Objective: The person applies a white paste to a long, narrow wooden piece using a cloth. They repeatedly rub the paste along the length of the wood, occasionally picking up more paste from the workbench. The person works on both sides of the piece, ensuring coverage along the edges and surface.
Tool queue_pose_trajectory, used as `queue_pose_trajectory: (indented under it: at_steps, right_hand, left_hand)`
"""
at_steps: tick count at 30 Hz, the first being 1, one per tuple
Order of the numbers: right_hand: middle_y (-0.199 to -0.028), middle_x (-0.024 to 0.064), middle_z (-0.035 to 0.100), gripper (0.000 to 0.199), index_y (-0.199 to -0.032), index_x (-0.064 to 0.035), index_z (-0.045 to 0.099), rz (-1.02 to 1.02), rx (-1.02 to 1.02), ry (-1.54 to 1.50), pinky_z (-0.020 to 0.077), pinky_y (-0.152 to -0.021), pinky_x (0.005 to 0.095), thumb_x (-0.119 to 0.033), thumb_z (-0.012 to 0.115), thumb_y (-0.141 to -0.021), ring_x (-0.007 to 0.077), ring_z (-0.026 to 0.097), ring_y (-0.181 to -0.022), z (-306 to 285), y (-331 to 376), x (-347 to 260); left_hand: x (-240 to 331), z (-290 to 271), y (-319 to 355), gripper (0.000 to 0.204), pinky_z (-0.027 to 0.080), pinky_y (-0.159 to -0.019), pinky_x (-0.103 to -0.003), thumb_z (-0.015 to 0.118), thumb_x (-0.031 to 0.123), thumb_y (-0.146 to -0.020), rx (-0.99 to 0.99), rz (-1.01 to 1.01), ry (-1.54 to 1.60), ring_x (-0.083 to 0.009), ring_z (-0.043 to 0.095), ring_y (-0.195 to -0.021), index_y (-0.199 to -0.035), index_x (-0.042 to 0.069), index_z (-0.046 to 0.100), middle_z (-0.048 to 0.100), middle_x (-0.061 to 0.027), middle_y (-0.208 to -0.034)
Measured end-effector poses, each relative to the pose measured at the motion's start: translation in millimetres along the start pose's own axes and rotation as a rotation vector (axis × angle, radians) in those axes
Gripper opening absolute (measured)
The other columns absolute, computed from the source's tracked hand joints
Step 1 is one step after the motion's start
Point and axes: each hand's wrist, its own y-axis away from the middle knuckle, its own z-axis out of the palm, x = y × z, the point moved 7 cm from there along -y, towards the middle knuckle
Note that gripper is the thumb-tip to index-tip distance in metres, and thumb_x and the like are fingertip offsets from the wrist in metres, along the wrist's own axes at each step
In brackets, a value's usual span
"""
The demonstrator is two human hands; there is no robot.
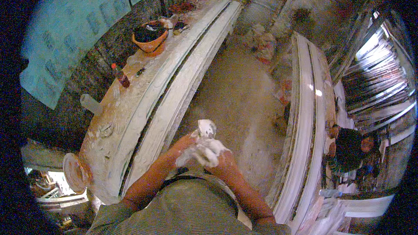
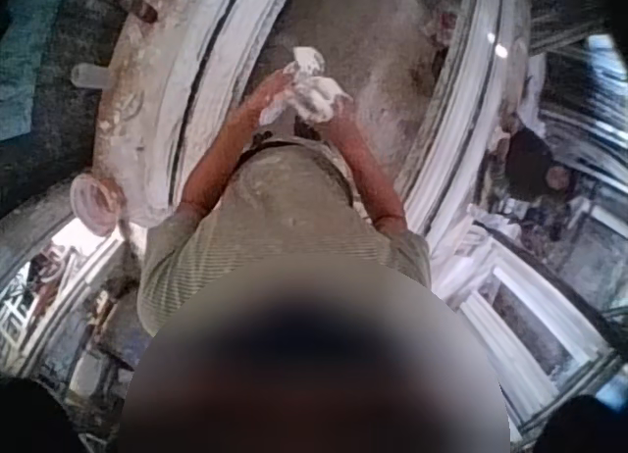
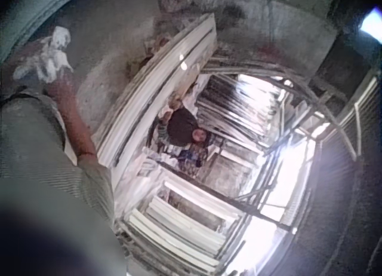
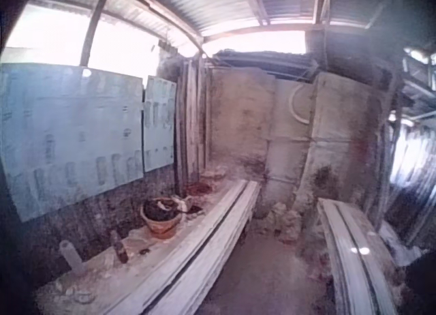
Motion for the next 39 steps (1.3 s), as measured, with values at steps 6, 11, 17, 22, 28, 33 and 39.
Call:
queue_pose_trajectory:
  at_steps: [6,11,17,22,28,33,39]
  right_hand:
    - [-0.119,0.0128,0.059,0.037,-0.109,-0.0083,0.065,0.196,0.028,0.05,0.0495,-0.092,0.0394,-0.017,0.076,-0.074,0.0323,0.061,-0.103,0,-16,42]
    - [-0.119,0.0089,0.062,0.046,-0.118,-0.0037,0.06,0.32,-0.046,-0.591,0.0483,-0.092,0.0358,-0.011,0.076,-0.076,0.0221,0.06,-0.106,-2,-42,88]
    - [-0.113,0.0054,0.066,0.04,-0.117,-0.0016,0.061,0.603,-0.194,-1.007,0.0494,-0.087,0.0307,-0.01,0.074,-0.08,0.0139,0.061,-0.097,39,-32,105]
    - [-0.104,0.0048,0.068,0.034,-0.113,-0.0013,0.062,0.608,-0.164,-0.814,0.0501,-0.083,0.029,-0.011,0.07,-0.082,0.0127,0.062,-0.092,71,-26,97]
    - [-0.102,0.0053,0.068,0.031,-0.112,-0.0008,0.063,0.567,-0.13,-0.84,0.0501,-0.082,0.0302,-0.01,0.069,-0.083,0.0138,0.063,-0.091,101,-6,109]
    - [-0.098,0.0059,0.068,0.026,-0.107,-0.0005,0.064,0.559,-0.032,-0.651,0.0502,-0.081,0.0313,-0.007,0.068,-0.083,0.015,0.063,-0.089,131,-2,122]
    - [-0.099,0.0073,0.068,0.021,-0.105,0.001,0.064,0.511,-0.2,-0.995,0.0492,-0.081,0.0309,-0.007,0.065,-0.085,0.0166,0.063,-0.09,169,-21,72]
  left_hand:
    - [15,-14,6,0.046,0.051,-0.088,-0.032,0.061,0.004,-0.084,0.142,-0.072,-0.111,-0.0206,0.065,-0.099,-0.129,0.004,0.054,0.065,-0.0102,-0.114]
    - [33,-16,19,0.038,0.051,-0.088,-0.033,0.062,0.002,-0.083,0.196,-0.018,-0.136,-0.0205,0.065,-0.099,-0.121,0.002,0.058,0.065,-0.0104,-0.113]
    - [47,-17,26,0.029,0.05,-0.08,-0.033,0.073,0.004,-0.077,0.521,0.178,-0.364,-0.0175,0.063,-0.09,-0.104,0.003,0.062,0.066,-0.0075,-0.1]
    - [44,-28,48,0.032,0.05,-0.073,-0.035,0.081,0.006,-0.068,0.97,0.182,-0.355,-0.0179,0.062,-0.079,-0.093,0.004,0.061,0.064,-0.0069,-0.088]
    - [48,-28,57,0.03,0.051,-0.066,-0.034,0.081,0.003,-0.068,1.029,0.356,-0.289,-0.0176,0.061,-0.072,-0.09,0.002,0.061,0.064,-0.0078,-0.085]
    - [51,-26,75,0.024,0.05,-0.065,-0.031,0.082,0.004,-0.068,1.132,0.31,-0.414,-0.0141,0.06,-0.068,-0.083,0.003,0.063,0.065,-0.0038,-0.08]
    - [23,-54,132,0.021,0.049,-0.064,-0.029,0.082,0.006,-0.068,1.314,0.365,-0.161,-0.0121,0.059,-0.067,-0.08,0.003,0.065,0.066,-0.002,-0.077]
